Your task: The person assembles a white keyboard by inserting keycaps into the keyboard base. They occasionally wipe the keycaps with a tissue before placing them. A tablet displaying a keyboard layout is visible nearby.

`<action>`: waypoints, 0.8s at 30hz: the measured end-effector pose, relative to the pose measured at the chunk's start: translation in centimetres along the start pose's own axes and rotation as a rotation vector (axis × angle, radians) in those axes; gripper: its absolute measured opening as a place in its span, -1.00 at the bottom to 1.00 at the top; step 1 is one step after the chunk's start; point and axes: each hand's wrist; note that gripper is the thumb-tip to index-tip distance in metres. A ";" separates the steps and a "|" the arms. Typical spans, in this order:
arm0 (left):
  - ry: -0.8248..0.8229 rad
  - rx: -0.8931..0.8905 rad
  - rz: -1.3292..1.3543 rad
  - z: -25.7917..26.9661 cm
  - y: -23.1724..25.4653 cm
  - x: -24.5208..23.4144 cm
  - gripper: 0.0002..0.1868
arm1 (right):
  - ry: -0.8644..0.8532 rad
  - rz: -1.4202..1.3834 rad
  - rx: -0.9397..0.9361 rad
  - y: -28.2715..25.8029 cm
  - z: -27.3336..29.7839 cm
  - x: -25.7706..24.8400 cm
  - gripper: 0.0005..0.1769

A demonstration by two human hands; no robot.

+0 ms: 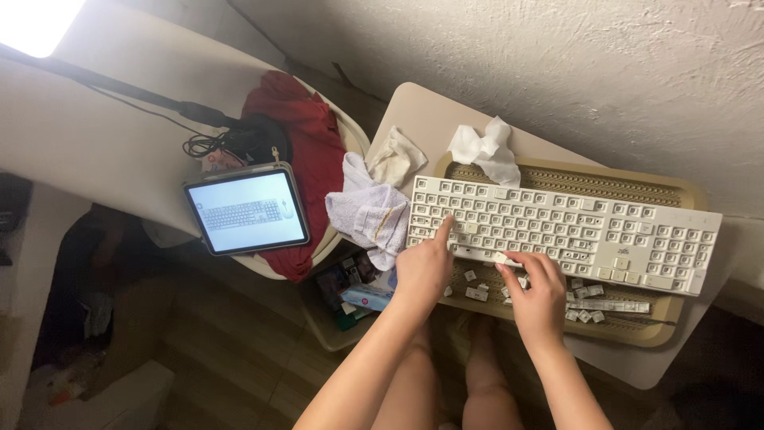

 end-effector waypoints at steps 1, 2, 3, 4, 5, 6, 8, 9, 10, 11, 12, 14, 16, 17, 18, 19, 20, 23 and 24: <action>-0.011 -0.010 -0.003 0.0 0.1 -0.1 -0.32 | -0.001 -0.006 0.008 0.0 0.1 0.0 -0.77; -0.007 0.000 -0.018 -0.1 0.3 -0.1 -0.32 | -0.004 -0.012 0.017 0.0 0.3 0.0 -0.77; -0.002 0.010 -0.032 -0.1 0.4 -0.2 -0.32 | -0.006 -0.018 0.026 0.0 0.4 0.0 -0.77; 0.004 0.020 -0.046 -0.2 0.6 -0.2 -0.31 | -0.006 -0.021 0.019 0.0 0.5 0.0 -0.77; -0.014 0.012 -0.040 -0.2 0.7 -0.2 -0.31 | -0.006 -0.025 0.013 0.0 0.6 0.0 -0.78; -0.034 0.006 -0.032 -0.3 0.9 -0.1 -0.32 | -0.006 -0.026 0.009 0.1 0.7 0.0 -0.78; -0.061 -0.007 -0.028 -0.4 1.2 0.1 -0.32 | -0.018 -0.021 0.029 0.2 0.9 -0.1 -0.77; -0.068 -0.013 -0.032 -0.4 1.2 0.2 -0.33 | -0.025 -0.019 0.039 0.2 1.0 -0.2 -0.77; -0.073 -0.019 -0.036 -0.5 1.3 0.3 -0.33 | -0.022 -0.013 0.039 0.3 1.0 -0.2 -0.77; -0.083 -0.023 -0.035 -0.5 1.3 0.3 -0.32 | -0.020 -0.008 0.039 0.3 1.0 -0.2 -0.77; -0.092 -0.027 -0.034 -0.6 1.3 0.2 -0.31 | -0.016 -0.003 0.038 0.3 1.0 -0.1 -0.77; -0.106 -0.032 -0.026 -0.7 1.2 0.0 -0.30 | -0.016 -0.008 0.038 0.5 1.2 0.0 -0.77; -0.117 -0.039 -0.014 -0.8 1.4 -0.1 -0.31 | -0.016 -0.016 0.041 0.8 1.4 0.0 -0.77; -0.138 -0.049 -0.016 -0.8 1.5 -0.2 -0.31 | -0.015 -0.021 0.044 1.0 1.5 0.1 -0.77; -0.157 -0.062 -0.021 -0.9 1.6 -0.3 -0.32 | -0.014 -0.032 0.045 1.1 1.6 0.2 -0.77; -0.176 -0.076 -0.026 -1.0 1.8 -0.3 -0.33 | -0.016 -0.031 0.045 1.3 1.6 0.2 -0.76; -0.188 -0.074 -0.031 -1.1 1.8 -0.5 -0.32 | -0.017 -0.038 0.046 1.4 1.6 0.4 -0.74; -0.217 -0.093 -0.053 -1.1 1.4 -1.0 -0.29 | -0.018 -0.047 0.035 1.4 1.9 0.7 -0.73; -0.233 -0.092 -0.047 -1.0 1.6 -1.0 -0.29 | -0.015 -0.032 0.032 1.3 2.1 0.4 -0.73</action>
Point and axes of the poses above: each hand's wrist, its own z-axis away from the middle knuckle, its own x-axis out of the palm, y = z × x, and after that the axes turned 10 degrees about -x, right-handed
